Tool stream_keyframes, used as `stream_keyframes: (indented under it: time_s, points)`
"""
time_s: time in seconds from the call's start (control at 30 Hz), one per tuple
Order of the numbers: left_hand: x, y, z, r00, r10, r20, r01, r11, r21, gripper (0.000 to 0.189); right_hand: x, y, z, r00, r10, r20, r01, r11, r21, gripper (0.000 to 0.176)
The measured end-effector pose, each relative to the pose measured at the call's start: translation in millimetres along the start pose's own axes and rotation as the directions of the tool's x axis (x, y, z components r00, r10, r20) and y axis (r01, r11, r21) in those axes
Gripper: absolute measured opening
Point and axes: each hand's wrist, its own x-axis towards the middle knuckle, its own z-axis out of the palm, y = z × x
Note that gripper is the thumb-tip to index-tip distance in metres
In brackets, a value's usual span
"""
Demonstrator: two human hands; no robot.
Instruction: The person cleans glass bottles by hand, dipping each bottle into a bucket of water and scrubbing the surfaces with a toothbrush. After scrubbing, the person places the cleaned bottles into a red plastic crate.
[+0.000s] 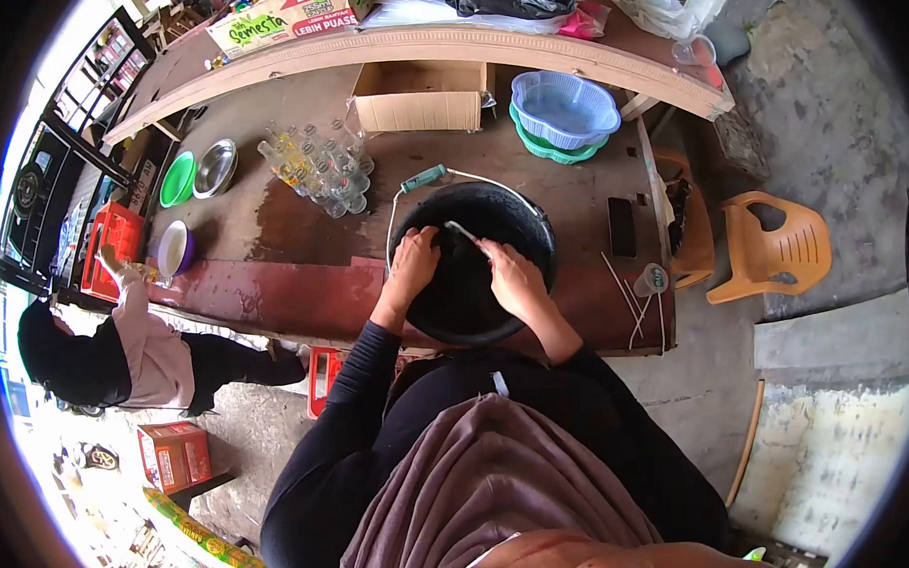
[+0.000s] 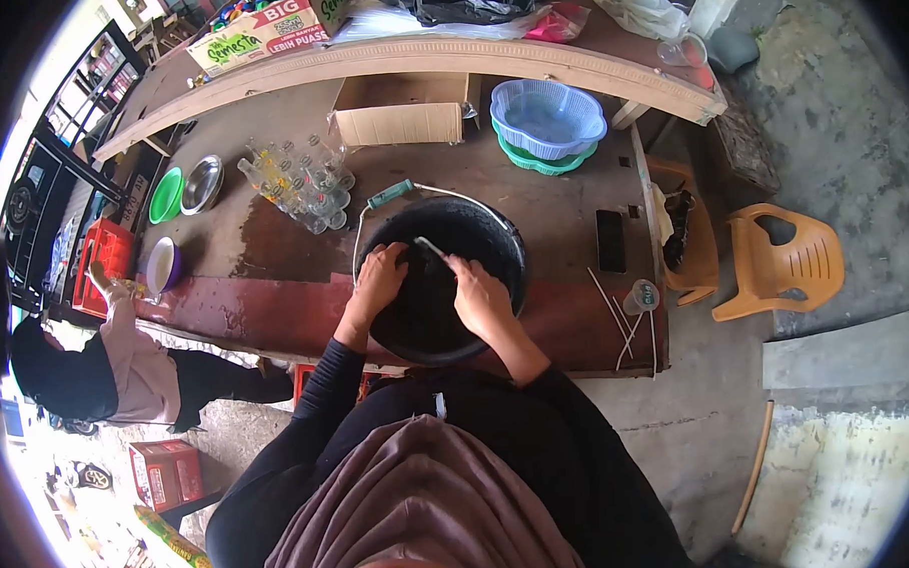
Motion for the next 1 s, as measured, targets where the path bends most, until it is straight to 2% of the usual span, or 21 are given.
stream_keyframes:
  time_s: [0.07, 0.1, 0.2, 0.27, 0.33, 0.4, 0.47, 0.53, 0.6, 0.67, 0.8, 0.87, 0.93, 1.0]
  points:
    - [5, -4, 5, 0.999, -0.033, 0.004, 0.033, 0.999, -0.021, 0.031, -3, -1, -2, 0.995, -0.032, 0.090, 0.032, 0.999, 0.004, 0.038]
    - [7, -7, 9, 0.999, -0.035, -0.004, 0.035, 0.998, -0.043, 0.031, 0, 1, -1, 0.986, 0.085, 0.147, -0.068, 0.991, -0.117, 0.041]
    - [7, -14, 19, 0.998, -0.032, -0.048, 0.026, 0.993, -0.119, 0.031, 6, -3, -2, 0.969, 0.185, 0.163, -0.152, 0.969, -0.197, 0.041]
    - [8, -14, 21, 0.996, -0.036, -0.077, 0.022, 0.985, -0.171, 0.032, -2, -14, -8, 0.999, -0.033, 0.034, 0.034, 0.999, -0.042, 0.045]
    - [6, -10, 14, 0.998, -0.042, -0.040, 0.034, 0.983, -0.182, 0.034, -7, -18, -2, 0.993, -0.107, 0.045, 0.106, 0.994, 0.026, 0.045]
    - [5, -10, 11, 0.999, -0.038, -0.005, 0.036, 0.983, -0.180, 0.034, -8, -14, 1, 0.993, -0.105, 0.048, 0.105, 0.994, -0.010, 0.044]
    - [6, -4, 4, 0.998, -0.026, 0.052, 0.036, 0.979, -0.201, 0.032, 1, 1, 1, 0.983, 0.133, 0.128, -0.101, 0.967, -0.233, 0.044]
    - [6, 4, 0, 0.998, -0.034, 0.048, 0.043, 0.979, -0.199, 0.030, 1, -7, -14, 0.973, 0.180, 0.142, -0.143, 0.961, -0.239, 0.045]
    - [4, 5, 1, 0.998, -0.042, 0.050, 0.051, 0.980, -0.194, 0.028, -8, -17, -17, 0.998, -0.051, -0.026, 0.049, 0.997, -0.057, 0.045]
    - [5, 3, 3, 0.992, -0.113, 0.048, 0.119, 0.977, -0.176, 0.028, -14, -19, -6, 0.996, -0.087, 0.032, 0.086, 0.996, 0.026, 0.045]
    - [3, 9, 0, 0.996, -0.083, 0.025, 0.086, 0.981, -0.172, 0.029, -2, -11, -8, 0.972, 0.198, 0.123, -0.160, 0.952, -0.262, 0.038]
    - [2, 11, 1, 0.996, -0.062, -0.062, 0.047, 0.976, -0.211, 0.031, -4, -7, -8, 0.973, 0.203, 0.111, -0.164, 0.944, -0.286, 0.038]
    - [2, 10, 4, 0.994, -0.100, -0.043, 0.088, 0.971, -0.224, 0.031, -12, -30, -20, 0.999, 0.037, -0.003, -0.037, 0.993, -0.113, 0.042]
    - [3, 6, 6, 0.991, -0.131, -0.027, 0.120, 0.963, -0.241, 0.031, -19, -31, -10, 0.999, -0.051, 0.007, 0.051, 0.999, -0.016, 0.045]
